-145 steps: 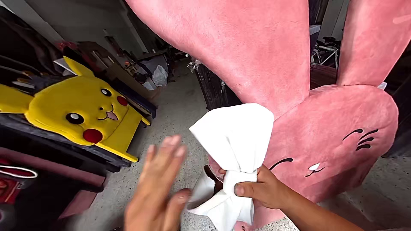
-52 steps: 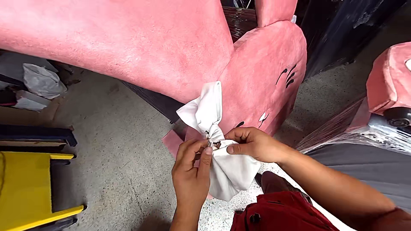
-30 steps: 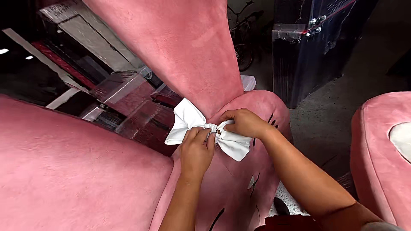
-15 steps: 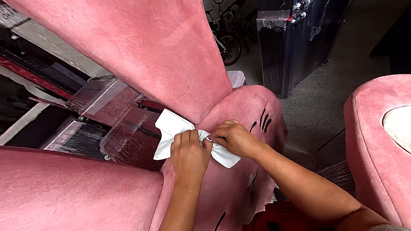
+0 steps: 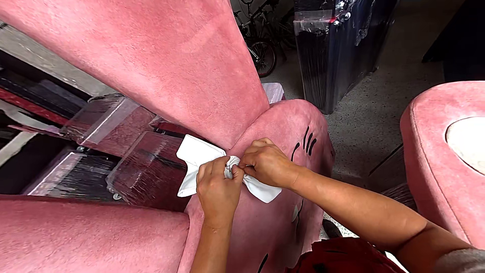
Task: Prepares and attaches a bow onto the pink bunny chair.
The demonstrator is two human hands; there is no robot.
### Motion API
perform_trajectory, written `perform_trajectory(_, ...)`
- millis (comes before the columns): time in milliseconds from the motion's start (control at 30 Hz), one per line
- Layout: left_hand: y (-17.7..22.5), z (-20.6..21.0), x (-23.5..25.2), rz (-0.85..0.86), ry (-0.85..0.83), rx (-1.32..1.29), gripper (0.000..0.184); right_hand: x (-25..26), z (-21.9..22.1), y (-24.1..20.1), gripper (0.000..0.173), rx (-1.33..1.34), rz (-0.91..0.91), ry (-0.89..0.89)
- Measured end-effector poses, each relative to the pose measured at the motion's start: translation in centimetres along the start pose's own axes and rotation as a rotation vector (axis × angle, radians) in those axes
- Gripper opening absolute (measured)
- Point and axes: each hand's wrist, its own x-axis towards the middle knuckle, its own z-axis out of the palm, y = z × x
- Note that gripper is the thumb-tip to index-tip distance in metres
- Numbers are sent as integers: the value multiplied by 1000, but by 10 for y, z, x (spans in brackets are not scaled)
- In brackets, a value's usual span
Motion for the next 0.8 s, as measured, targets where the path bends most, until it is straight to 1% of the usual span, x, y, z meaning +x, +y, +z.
perform_trajectory(67,0,0,1,-7,3,-24,23,0,7,2,11,40,39,82)
perform_trajectory(100,0,1,0,-4,6,-29,24,-1,9,2,11,76,84,90)
perform_trajectory(133,0,1,-1,-1,7,-30,24,-1,8,2,19,107,151,66)
perform_trajectory(200,-1,2,-3,1,17,-34,24,2,2,1,38,130,299,-73)
perform_trajectory(233,0,3,-3,1,22,-37,24,3,-1,1,40,121,337,-151)
perform_trajectory(300,-1,4,-3,-2,25,-51,25,4,-2,-1,36,72,326,-253)
perform_trajectory(333,-2,4,-4,3,26,-55,25,3,1,-4,35,25,305,-238)
perform_trajectory(433,-4,5,-5,29,23,-55,26,0,20,-10,32,-146,273,-23)
perform_trajectory(467,-5,4,-6,38,17,-53,27,0,22,-11,31,-173,296,8)
perform_trajectory(500,-6,3,-6,44,2,-58,28,1,20,-13,32,-174,332,3)
perform_trajectory(533,-8,2,-7,51,-18,-69,31,1,16,-14,33,-150,377,-46)
perform_trajectory(600,-12,-1,-7,68,-70,-81,40,4,0,-8,39,-8,422,-213)
perform_trajectory(667,-16,-4,-6,83,-112,-98,46,11,-21,4,36,202,379,-389)
perform_trajectory(733,-20,-8,-4,98,-158,-111,49,21,-39,10,36,350,337,-568)
perform_trajectory(800,-23,-11,-2,109,-194,-117,49,30,-38,11,29,367,315,-618)
